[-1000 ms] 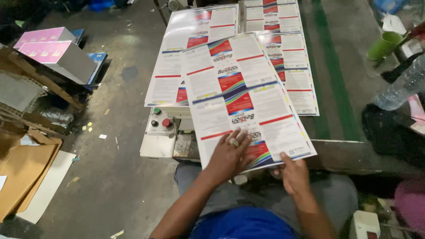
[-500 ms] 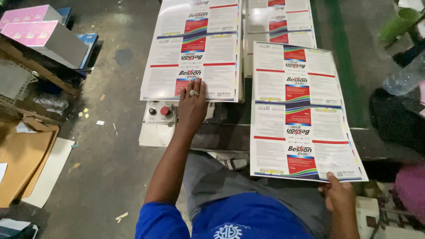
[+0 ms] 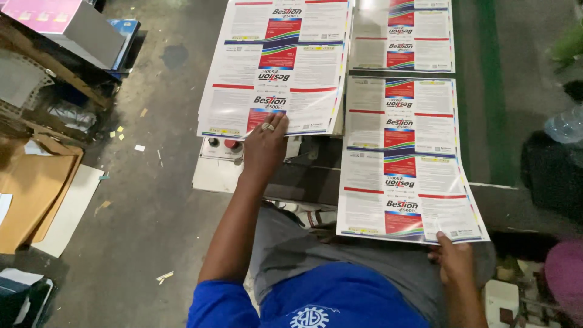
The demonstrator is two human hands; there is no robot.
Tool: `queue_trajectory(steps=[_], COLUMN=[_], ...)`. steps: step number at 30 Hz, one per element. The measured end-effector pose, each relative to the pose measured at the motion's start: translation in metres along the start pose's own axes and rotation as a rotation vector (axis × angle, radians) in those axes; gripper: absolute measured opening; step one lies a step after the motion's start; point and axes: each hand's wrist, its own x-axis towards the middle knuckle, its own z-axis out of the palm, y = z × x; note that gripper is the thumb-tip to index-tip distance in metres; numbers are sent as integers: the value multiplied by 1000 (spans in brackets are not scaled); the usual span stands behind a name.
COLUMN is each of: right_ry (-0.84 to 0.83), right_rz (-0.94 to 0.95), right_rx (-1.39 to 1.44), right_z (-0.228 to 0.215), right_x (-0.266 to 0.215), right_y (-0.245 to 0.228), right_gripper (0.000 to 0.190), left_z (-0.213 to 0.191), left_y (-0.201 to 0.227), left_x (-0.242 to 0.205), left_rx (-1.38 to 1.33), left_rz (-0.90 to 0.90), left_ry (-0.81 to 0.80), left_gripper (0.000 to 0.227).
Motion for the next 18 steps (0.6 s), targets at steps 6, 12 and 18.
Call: queue_trajectory(steps=[6,12,18], right_ry=[-51,-128,-98], right_rz=[-71,-31,11], right_rx=[-56,39,-118], right_z=[38,55,63], right_x=[48,74,37], right_y=[-26,-66,-53], right_gripper=[30,33,46], left_z=[-6,-25,-44], left_y=[0,11,50], left_x=[2,0,-21], left_rx=[-71,-95,-311], left_rz=[-16,-33,127], left_ry=[-7,28,206], left_gripper=[35,34,46])
